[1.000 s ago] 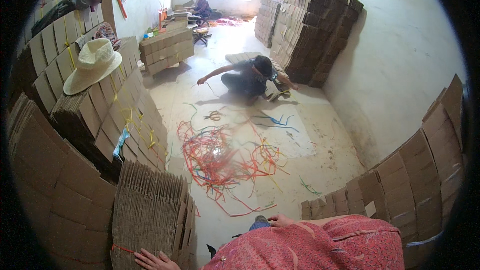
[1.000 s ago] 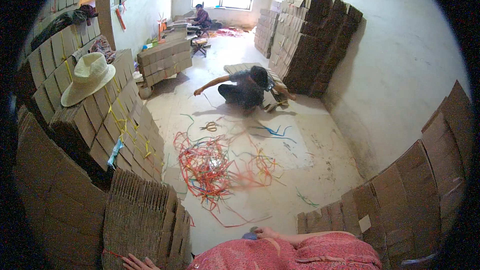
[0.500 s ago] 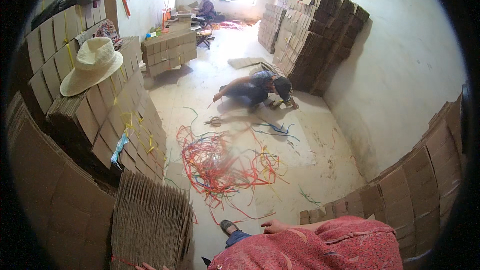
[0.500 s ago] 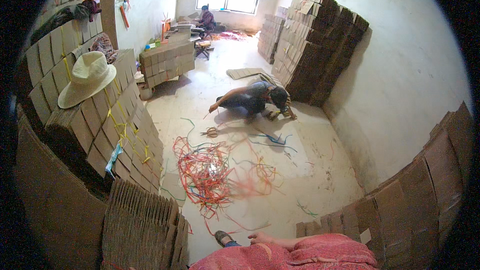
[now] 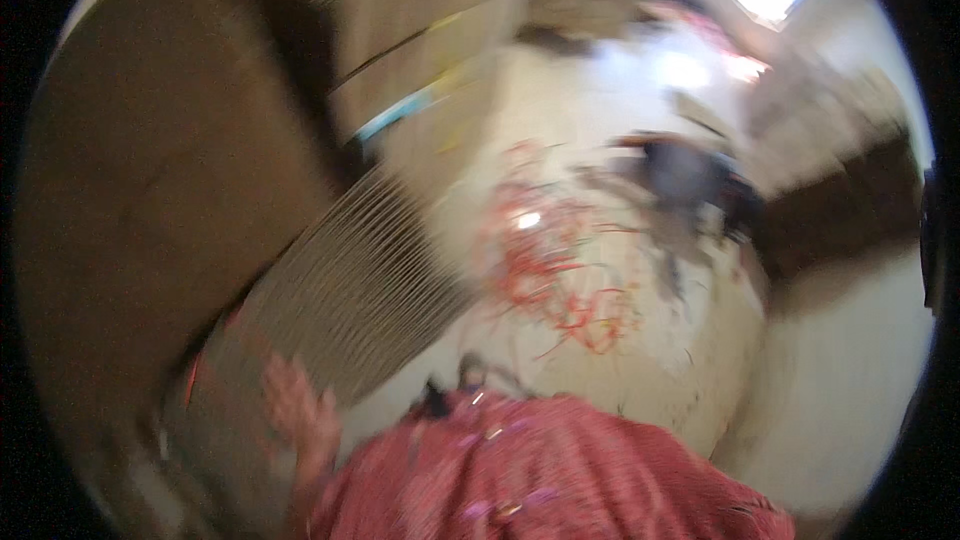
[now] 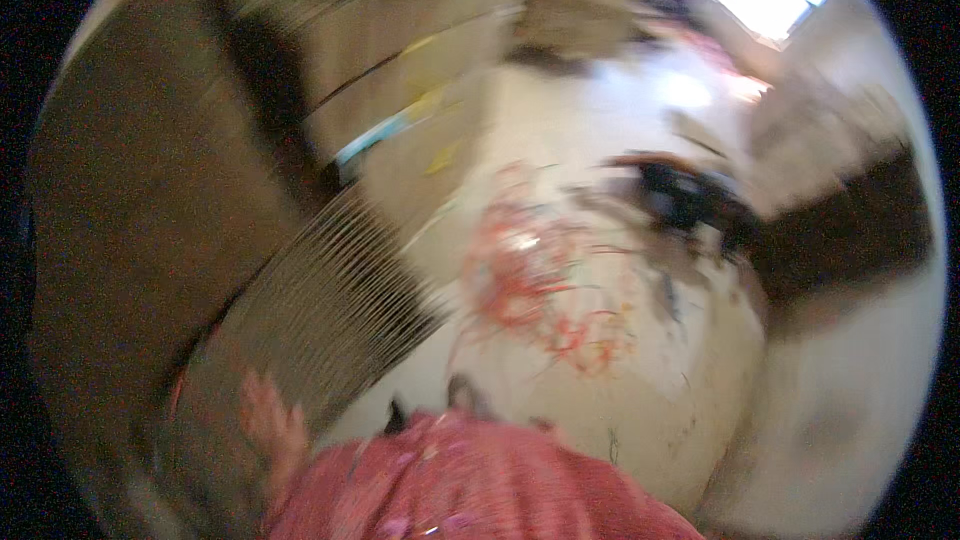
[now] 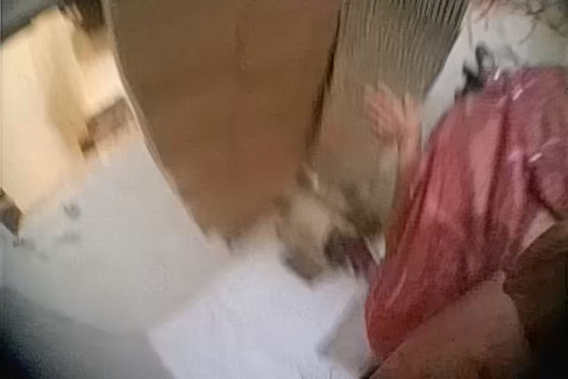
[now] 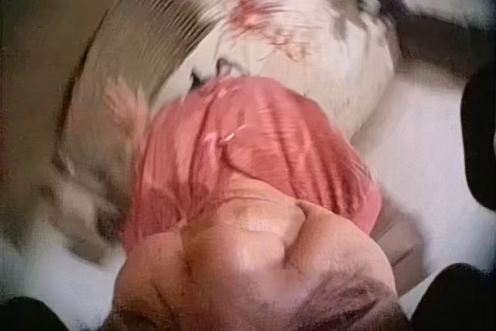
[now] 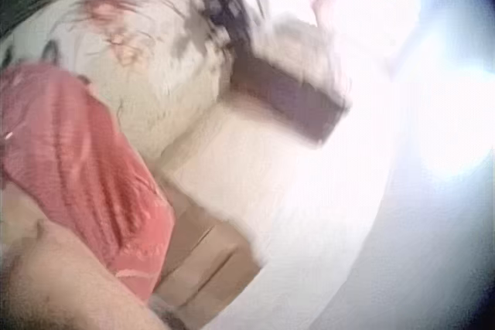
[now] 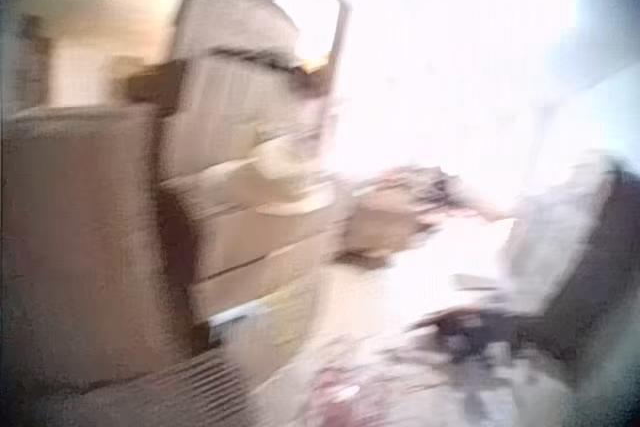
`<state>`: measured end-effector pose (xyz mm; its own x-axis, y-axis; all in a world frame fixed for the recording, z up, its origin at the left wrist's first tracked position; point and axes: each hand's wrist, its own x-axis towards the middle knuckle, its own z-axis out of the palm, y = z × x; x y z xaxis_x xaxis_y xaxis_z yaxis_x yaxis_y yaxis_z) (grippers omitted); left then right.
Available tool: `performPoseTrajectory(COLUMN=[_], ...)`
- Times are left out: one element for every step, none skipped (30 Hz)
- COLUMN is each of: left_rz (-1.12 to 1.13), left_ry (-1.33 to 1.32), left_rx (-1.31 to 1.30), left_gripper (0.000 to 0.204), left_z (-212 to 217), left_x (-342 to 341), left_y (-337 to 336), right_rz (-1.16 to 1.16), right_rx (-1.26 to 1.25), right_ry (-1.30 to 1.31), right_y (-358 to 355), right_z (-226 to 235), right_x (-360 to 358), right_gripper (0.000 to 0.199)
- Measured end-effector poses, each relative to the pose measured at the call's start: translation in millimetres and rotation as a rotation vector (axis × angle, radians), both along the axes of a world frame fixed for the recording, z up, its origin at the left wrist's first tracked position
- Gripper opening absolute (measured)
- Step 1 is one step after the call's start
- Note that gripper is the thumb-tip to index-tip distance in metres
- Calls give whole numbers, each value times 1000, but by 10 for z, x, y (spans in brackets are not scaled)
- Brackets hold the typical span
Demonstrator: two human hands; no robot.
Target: The person aligns a stack of flat cardboard sheets on a table, then ties the stack with red plastic straps using both hands. After securing the bundle, the person lifts it and places it on the floor next to other stacked bundles.
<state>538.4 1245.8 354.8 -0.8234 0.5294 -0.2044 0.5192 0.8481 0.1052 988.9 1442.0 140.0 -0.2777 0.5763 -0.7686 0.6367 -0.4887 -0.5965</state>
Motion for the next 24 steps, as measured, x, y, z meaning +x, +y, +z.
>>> performPoseTrajectory(left_rz=[-59,-213,-78,-41,-83,-75,-62,-51,-23,-25,-21,4,3,-3,-11,-18,-26,-40,-54,-80,-59,2,59,47], left_ry=[27,163,123,186,224,207,184,162,166,167,164,152,136,146,158,166,228,241,261,347,351,215,80,93], left_rx=[18,303,147,137,175,194,205,213,217,225,244,242,262,298,340,380,430,539,649,765,950,1032,1117,1244], left_gripper=[69,68,66,65,65,65,65,65,64,64,64,63,63,63,63,63,58,54,49,39,33,31,29,33], left_z=[18,-353,-265,-295,-395,-392,-409,-419,-272,-237,-173,-121,-88,-102,-117,-129,-113,-132,-144,-166,-226,-334,-477,-722], left_x=[-120,-335,-314,-373,-443,-500,-492,-484,-261,-243,-254,-227,-238,-231,-226,-207,-177,-157,-126,-68,44,230,415,545], left_y=[30,-270,-231,-413,-423,-449,-615,-777,-494,-453,-408,-429,-408,-430,-444,-454,-471,-528,-583,-648,-675,-750,-809,-834], right_rz=[-89,-180,-315,-101,157,232,401,455,676,876,1023,1157,1228,1279,1349,1419,1441,1464,1480,1467,1444,1444,1441,1432], right_rx=[-28,-45,-45,54,228,268,387,402,533,778,892,1019,1082,1122,1187,1249,1324,1396,1442,1600,1763,1797,1833,1871], right_ry=[99,215,315,493,328,371,391,501,625,717,760,876,916,968,952,934,913,900,862,890,911,863,811,760], right_y=[190,420,597,587,667,701,546,407,698,672,602,452,329,172,36,-98,-226,-354,-448,-516,-551,-602,-633,-659], right_z=[-5,-51,-70,1082,1454,1698,2090,2218,2601,2775,3001,3127,3123,3105,3064,2966,2805,2616,2436,2269,2149,2094,2071,2092], right_x=[-14,-261,-574,-1579,-1863,-2208,-2645,-2925,-3132,-3413,-3696,-4013,-4268,-4510,-4755,-4986,-5180,-5350,-5493,-5591,-5648,-5678,-5703,-5731], right_gripper=[40,40,40,34,30,30,29,29,31,27,28,30,32,33,33,33,34,35,40,42,45,46,47,48])
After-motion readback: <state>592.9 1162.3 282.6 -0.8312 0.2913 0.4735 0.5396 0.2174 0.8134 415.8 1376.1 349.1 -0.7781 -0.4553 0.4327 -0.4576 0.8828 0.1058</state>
